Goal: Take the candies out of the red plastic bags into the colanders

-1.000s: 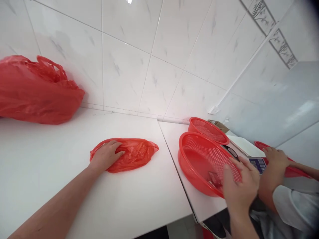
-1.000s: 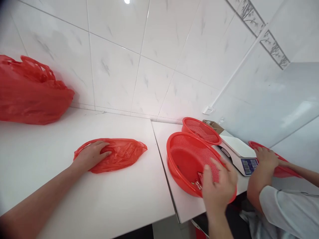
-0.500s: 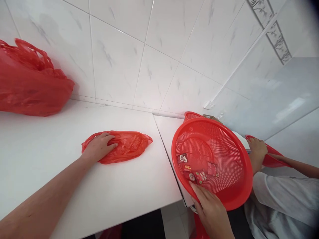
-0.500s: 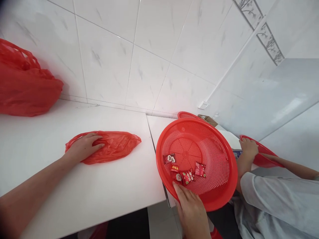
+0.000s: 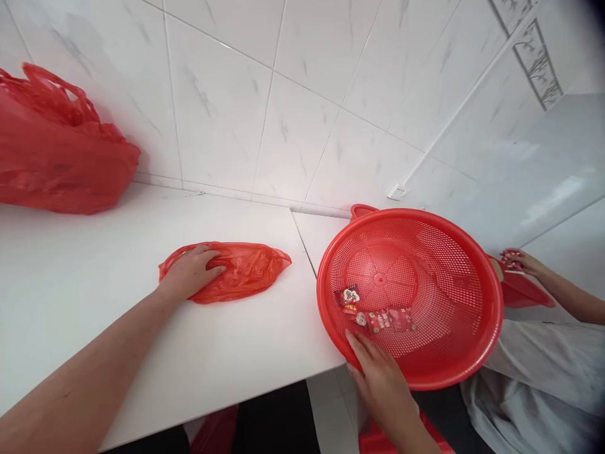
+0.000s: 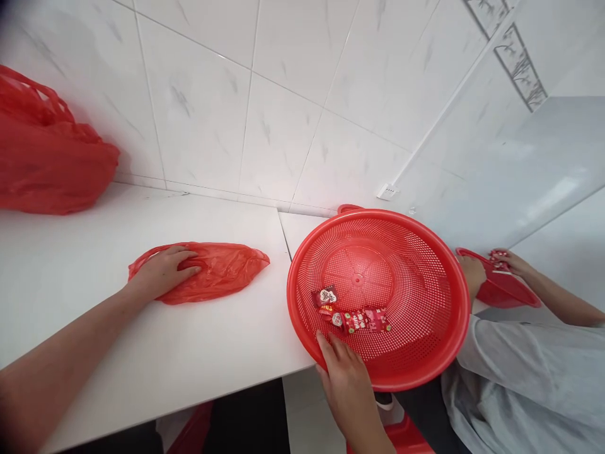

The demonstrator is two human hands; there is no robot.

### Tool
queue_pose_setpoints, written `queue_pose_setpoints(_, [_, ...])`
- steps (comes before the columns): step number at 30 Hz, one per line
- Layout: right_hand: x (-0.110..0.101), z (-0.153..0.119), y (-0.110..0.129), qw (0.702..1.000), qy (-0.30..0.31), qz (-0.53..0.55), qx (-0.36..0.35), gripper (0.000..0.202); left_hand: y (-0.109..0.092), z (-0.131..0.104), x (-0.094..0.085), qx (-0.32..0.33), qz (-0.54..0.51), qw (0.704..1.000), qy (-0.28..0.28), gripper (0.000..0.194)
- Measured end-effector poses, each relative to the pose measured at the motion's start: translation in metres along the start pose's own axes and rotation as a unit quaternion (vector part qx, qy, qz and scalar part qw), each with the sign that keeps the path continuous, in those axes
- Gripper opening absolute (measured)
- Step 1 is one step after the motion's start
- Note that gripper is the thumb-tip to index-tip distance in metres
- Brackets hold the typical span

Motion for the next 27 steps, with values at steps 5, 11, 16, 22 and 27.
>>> queue_pose_setpoints(5, [-0.014,0.009,0.0,1.0,0.011,0.02,0.006,0.046,0.004,-0.001,0.004,0.021,0.0,0.999,-0.03,0.048])
queue_pose_setpoints(11, [-0.03,0.023,-0.005,0.999,0.004,0.019,0.027,0.048,0.008,0.003,0.008,0.006,-0.002,1.0,-0.015,0.052])
queue_pose_setpoints(16, [-0.043,0.035,-0.009,0.994,0.075,0.009,0.073,0.05,0.005,0.002,0.006,0.004,-0.003,1.0,-0.013,0.05])
queue_pose_setpoints(22, [-0.071,0.051,-0.013,0.986,0.123,0.033,0.105,0.055,0.004,0.0,0.004,0.008,0.002,1.0,-0.005,0.05])
queue_pose_setpoints(27, [-0.088,0.061,-0.037,0.977,0.146,0.113,0.109,0.056,0.003,-0.001,0.004,-0.004,-0.001,1.0,-0.002,0.049])
Point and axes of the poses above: each hand's wrist, its own z-axis towards the middle knuckle, its own x-axis out of the palm, y = z × x, the point moved 1 cm from there along z, towards the middle knuckle, and after that the axes turned 4 degrees about y, right-handed, at the moved point
